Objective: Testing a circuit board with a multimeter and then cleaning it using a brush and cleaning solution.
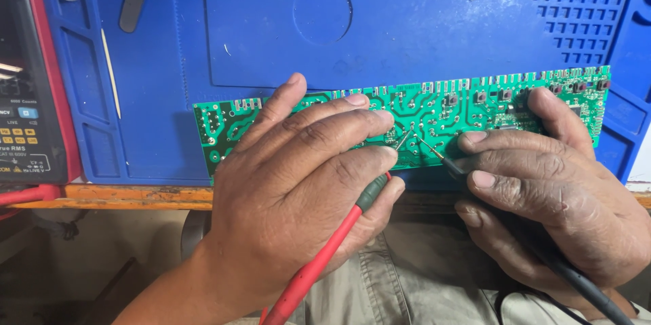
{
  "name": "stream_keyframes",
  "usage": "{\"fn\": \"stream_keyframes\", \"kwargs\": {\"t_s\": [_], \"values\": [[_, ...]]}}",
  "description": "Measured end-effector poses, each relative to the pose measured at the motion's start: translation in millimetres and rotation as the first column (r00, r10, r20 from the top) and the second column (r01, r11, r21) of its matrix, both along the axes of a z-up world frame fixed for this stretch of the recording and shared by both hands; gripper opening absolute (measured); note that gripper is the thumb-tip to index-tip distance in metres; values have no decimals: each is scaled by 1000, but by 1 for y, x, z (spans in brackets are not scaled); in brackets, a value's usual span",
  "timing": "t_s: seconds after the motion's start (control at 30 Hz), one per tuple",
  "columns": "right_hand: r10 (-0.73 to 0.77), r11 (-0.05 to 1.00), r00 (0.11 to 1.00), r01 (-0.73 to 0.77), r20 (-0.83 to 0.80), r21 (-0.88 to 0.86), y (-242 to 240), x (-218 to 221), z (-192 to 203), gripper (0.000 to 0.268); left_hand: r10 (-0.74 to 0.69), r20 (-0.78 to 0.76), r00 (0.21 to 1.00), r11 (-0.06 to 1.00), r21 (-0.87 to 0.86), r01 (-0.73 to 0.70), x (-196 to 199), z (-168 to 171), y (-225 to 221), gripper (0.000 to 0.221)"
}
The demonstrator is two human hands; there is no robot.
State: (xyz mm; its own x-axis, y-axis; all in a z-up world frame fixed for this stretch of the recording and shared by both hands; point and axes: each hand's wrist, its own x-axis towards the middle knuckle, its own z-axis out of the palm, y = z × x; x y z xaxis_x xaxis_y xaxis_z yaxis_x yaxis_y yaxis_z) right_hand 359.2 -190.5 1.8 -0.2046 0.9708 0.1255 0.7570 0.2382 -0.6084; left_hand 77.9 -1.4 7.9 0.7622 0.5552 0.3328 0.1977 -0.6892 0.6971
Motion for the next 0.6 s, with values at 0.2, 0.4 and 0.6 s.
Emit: {"fn": "stream_keyframes", "kwargs": {"t_s": [0.2,0.4,0.6], "values": [[-39,999,999,40,-33,27,5,-8,3,39,9,3,1000,1000,-3,-9,0,0,0,26],[-31,999,999,31,-27,22,-1,-2,-4,43,2,-2,1000,1000,6,-2,1,-1,0,26],[-4,1000,1000,4,-15,-10,-4,6,-8,53,2,18,1000,1000,-25,-1,-2,3,0,23]]}}
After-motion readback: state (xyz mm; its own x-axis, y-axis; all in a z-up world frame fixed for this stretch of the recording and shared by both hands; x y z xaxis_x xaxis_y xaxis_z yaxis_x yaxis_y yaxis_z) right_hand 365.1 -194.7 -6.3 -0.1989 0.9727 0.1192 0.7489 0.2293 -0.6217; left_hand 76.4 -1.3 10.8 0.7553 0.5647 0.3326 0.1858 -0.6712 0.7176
